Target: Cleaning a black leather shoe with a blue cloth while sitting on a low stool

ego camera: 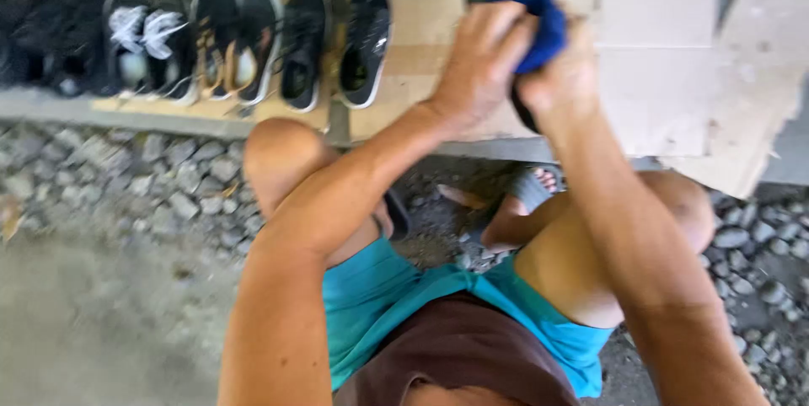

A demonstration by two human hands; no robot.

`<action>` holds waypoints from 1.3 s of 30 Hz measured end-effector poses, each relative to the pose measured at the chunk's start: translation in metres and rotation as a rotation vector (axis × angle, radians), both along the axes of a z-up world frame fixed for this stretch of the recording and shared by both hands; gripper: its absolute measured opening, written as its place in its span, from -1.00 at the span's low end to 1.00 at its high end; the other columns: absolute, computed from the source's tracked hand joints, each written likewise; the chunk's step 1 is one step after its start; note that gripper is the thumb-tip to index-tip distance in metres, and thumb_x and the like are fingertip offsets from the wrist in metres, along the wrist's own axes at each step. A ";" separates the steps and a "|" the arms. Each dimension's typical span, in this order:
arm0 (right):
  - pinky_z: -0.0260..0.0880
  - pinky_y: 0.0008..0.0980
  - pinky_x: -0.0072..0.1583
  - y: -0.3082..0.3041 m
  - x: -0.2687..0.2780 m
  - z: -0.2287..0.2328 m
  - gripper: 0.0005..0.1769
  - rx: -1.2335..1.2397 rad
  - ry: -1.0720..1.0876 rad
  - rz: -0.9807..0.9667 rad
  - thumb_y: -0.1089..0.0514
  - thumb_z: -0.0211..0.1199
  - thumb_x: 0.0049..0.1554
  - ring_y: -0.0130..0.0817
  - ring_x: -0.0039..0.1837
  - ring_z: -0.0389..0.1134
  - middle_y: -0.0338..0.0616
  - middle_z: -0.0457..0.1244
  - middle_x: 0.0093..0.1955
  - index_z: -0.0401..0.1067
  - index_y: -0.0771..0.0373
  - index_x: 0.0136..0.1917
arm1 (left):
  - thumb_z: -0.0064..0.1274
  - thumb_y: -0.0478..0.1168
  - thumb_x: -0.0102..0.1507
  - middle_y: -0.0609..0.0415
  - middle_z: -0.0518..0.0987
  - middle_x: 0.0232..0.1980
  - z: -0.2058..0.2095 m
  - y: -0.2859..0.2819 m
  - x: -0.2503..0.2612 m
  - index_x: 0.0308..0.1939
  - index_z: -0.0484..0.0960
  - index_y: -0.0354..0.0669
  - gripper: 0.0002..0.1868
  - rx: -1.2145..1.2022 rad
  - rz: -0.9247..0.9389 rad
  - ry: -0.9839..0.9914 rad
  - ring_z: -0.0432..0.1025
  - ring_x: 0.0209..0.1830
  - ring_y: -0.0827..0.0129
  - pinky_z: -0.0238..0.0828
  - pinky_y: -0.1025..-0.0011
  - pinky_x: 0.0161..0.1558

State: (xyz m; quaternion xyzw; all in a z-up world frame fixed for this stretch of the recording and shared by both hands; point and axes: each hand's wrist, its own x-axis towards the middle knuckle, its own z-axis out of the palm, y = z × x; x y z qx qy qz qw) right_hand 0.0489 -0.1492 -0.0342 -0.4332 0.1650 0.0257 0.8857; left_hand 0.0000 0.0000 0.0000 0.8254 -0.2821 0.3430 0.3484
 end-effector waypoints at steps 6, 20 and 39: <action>0.55 0.07 0.09 0.053 -0.033 0.076 -0.66 0.102 0.195 -0.009 0.13 0.10 0.22 0.08 0.03 0.46 0.28 0.40 0.09 0.39 0.33 0.21 | -0.04 -0.30 0.33 -0.11 0.43 0.01 0.009 0.035 0.049 0.07 0.51 -0.21 -0.77 0.033 0.180 -0.049 0.32 -0.12 -0.05 0.28 0.05 -0.10; 0.47 -0.16 0.10 0.028 -0.017 0.070 -0.70 0.173 0.266 0.037 0.08 -0.11 0.34 -0.15 -0.02 0.35 0.01 0.35 -0.11 0.43 0.16 -0.04 | -0.13 -0.47 0.26 -0.14 0.37 -0.02 0.020 0.006 -0.001 0.06 0.45 -0.38 -0.72 0.011 0.065 0.012 0.29 -0.01 0.05 0.30 0.15 -0.05; 0.57 0.03 0.14 0.011 0.003 0.074 -0.81 0.345 0.314 -0.139 0.19 0.10 0.27 0.02 0.08 0.47 0.12 0.42 0.08 0.47 0.32 0.04 | -0.06 -0.17 0.32 -0.05 0.71 0.06 -0.028 0.023 0.049 0.14 0.62 -0.06 -0.67 -1.084 0.058 1.206 0.60 0.01 0.20 0.56 0.24 0.07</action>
